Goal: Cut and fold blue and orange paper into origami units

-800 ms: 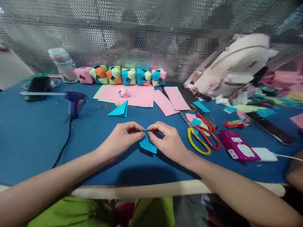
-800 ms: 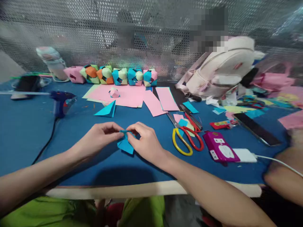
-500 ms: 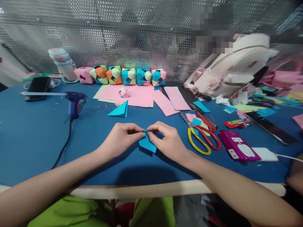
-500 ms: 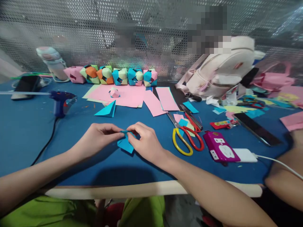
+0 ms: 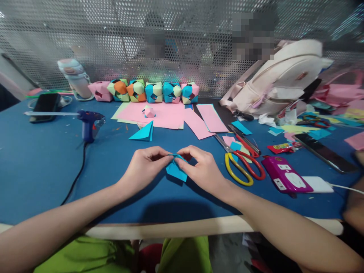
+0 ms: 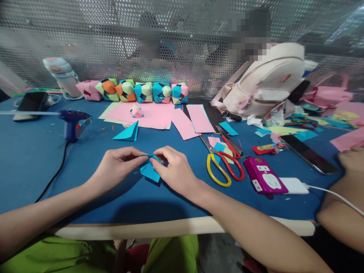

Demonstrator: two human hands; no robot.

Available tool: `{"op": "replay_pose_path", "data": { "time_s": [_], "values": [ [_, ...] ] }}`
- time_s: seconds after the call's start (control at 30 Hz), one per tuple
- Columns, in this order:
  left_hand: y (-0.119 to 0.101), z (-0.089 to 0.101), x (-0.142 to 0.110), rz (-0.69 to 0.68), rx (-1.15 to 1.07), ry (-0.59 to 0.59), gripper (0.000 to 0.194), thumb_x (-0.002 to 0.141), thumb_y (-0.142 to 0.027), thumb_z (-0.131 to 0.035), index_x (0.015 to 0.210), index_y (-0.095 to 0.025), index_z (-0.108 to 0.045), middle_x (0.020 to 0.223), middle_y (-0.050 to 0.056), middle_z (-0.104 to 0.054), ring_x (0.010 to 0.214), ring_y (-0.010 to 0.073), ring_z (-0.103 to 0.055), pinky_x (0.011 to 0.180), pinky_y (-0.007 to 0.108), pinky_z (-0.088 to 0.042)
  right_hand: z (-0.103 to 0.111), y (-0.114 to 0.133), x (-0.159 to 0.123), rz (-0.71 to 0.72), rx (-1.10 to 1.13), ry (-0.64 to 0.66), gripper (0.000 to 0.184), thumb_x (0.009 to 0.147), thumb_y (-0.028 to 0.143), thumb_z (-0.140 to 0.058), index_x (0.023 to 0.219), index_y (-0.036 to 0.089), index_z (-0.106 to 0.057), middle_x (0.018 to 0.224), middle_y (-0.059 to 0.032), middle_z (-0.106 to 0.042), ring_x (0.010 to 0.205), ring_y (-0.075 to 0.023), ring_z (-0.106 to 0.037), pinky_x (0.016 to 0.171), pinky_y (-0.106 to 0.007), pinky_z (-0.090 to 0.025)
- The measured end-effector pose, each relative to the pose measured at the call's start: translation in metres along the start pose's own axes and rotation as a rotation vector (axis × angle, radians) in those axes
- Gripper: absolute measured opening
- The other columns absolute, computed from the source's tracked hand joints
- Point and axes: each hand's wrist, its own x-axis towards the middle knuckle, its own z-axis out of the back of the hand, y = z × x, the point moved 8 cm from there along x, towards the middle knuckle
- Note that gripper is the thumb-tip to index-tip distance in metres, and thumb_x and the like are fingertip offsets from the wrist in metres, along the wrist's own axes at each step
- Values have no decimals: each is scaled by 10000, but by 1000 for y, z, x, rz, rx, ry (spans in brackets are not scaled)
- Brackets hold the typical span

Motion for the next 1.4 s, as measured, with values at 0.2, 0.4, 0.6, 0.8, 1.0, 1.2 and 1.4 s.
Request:
{"op": "replay_pose_path", "data": {
  "time_s": [0.2, 0.4, 0.6, 0.8, 1.0, 1.2, 1.4],
  "values": [
    [4, 1, -1, 36, -36, -32, 144, 695, -299, -705, 628, -172, -698, 594, -8, -661, 556, 114, -534, 543, 231, -415, 2, -1, 1, -18, 44, -16, 111, 855, 163, -612, 752, 170, -653, 698, 4, -668, 635, -106, -595, 609, -219, -439],
    [5, -4, -4, 33, -52, -7, 150, 712, -311, -698, 663, -169, -694, 614, -7, -656, 570, 114, -531, 550, 234, -415, 1, 1, 0, 6, -41, -4, 142, 880, 175, -572, 751, 172, -633, 708, -8, -663, 652, -121, -595, 620, -241, -431],
    [5, -5, -5, -11, -8, -11, 162, 738, -317, -674, 685, -166, -695, 642, 1, -672, 592, 123, -549, 563, 240, -429, 0, 4, 0, 49, -38, 28, 95, 880, 184, -573, 822, 172, -647, 765, -26, -669, 709, -134, -613, 663, -253, -453],
    [1, -6, -6, -52, 40, 7, 127, 748, -298, -662, 722, -183, -708, 640, -7, -665, 580, 123, -544, 555, 241, -431, 4, 12, 0, 137, -82, -14, 175, 883, 153, -572, 736, 184, -662, 714, -12, -701, 673, -134, -628, 687, -274, -449],
    [-2, 3, -6, -48, 37, -90, 128, 743, -291, -661, 706, -174, -697, 617, -7, -641, 562, 116, -516, 538, 237, -409, 3, 4, 0, 53, -78, -13, 98, 864, 224, -612, 874, 189, -703, 785, -31, -722, 720, -158, -650, 696, -290, -472],
    [1, 2, -3, -40, 11, -77, 110, 723, -266, -657, 684, -167, -685, 634, -1, -656, 593, 122, -545, 563, 238, -429, -1, 1, 0, 50, -61, 32, 212, 899, 201, -565, 753, 200, -717, 768, -23, -744, 696, -151, -670, 688, -283, -464],
    [6, 0, -1, -7, -63, -66, 132, 703, -290, -664, 657, -167, -649, 705, 25, -687, 668, 145, -593, 620, 260, -463, -1, -5, 2, -17, -7, 52, 162, 889, 197, -565, 875, 180, -725, 823, -37, -745, 750, -160, -682, 685, -274, -480]
  ]
}}
